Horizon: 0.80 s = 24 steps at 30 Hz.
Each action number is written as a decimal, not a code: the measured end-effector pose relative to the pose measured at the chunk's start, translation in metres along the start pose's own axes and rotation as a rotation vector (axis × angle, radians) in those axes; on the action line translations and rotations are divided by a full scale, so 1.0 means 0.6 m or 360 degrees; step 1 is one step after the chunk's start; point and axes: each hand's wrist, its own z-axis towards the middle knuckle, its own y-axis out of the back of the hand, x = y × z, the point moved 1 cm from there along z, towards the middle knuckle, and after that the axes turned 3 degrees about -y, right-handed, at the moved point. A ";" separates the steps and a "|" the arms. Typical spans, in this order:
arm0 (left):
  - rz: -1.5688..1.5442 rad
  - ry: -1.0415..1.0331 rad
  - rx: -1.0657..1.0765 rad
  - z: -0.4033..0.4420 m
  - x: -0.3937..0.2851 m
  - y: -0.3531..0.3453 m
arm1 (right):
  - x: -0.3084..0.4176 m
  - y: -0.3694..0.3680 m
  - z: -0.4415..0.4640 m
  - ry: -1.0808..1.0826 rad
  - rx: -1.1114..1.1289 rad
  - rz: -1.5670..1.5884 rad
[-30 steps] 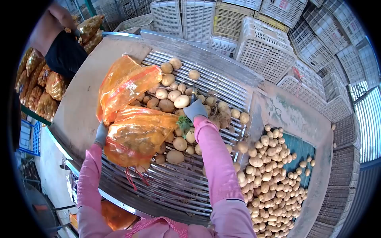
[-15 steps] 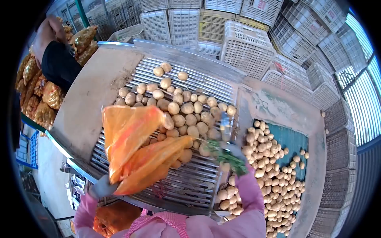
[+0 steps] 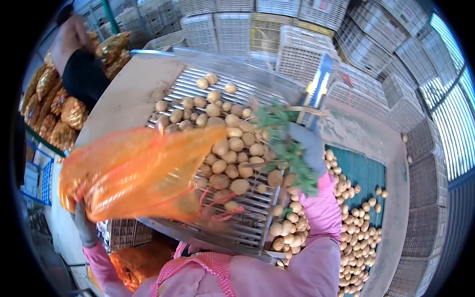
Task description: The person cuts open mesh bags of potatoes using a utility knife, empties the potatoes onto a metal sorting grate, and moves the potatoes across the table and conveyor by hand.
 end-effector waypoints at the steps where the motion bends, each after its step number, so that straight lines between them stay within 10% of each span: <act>1: -0.0352 0.0003 -0.0207 0.013 -0.022 -0.027 | 0.017 -0.048 0.015 -0.0148 0.0040 -0.0006; 3: -0.0455 -0.0291 -0.0407 0.037 -0.039 -0.042 | 0.003 -0.145 0.016 -0.0332 0.0120 0.0250; 5: 0.1707 -0.1442 -0.0342 0.058 -0.082 -0.043 | 0.011 -0.250 0.012 -0.0178 0.0141 0.0269; 9: -0.0285 -0.0645 -0.0222 0.052 -0.058 -0.090 | -0.025 -0.397 -0.013 -0.0035 0.0178 0.0534; 11: -0.0294 -0.0173 -0.0048 0.014 -0.028 -0.121 | -0.066 -0.443 -0.034 0.0032 0.0286 0.0583; 12: -0.1453 0.0310 0.0180 -0.006 0.014 -0.146 | -0.053 -0.471 -0.047 -0.0161 0.0560 0.0894; 13: -0.0893 -0.0107 0.0326 -0.011 -0.029 -0.159 | -0.076 -0.491 -0.070 0.0152 0.0675 0.0471; 14: -0.1020 0.0303 0.0519 -0.039 -0.012 -0.150 | -0.106 -0.510 -0.093 0.0471 0.0792 0.0060; 16: -0.1704 0.0306 0.0384 -0.065 0.054 -0.153 | -0.137 -0.535 -0.111 0.0224 0.1088 0.0107; 17: -0.1651 0.0418 0.0243 -0.075 0.077 -0.153 | -0.164 -0.543 -0.116 -0.0866 0.1127 0.0835; 18: -0.1078 0.0099 -0.0024 -0.095 0.114 -0.146 | -0.183 -0.556 -0.130 -0.1140 0.1157 0.1224; 21: -0.1627 0.0698 -0.0218 -0.130 0.073 -0.069 | -0.226 -0.581 -0.144 -0.0719 0.1475 -0.0192; 24: -0.1664 0.0518 -0.0437 -0.169 0.137 -0.015 | -0.194 -0.683 -0.182 -0.1243 0.1510 0.0016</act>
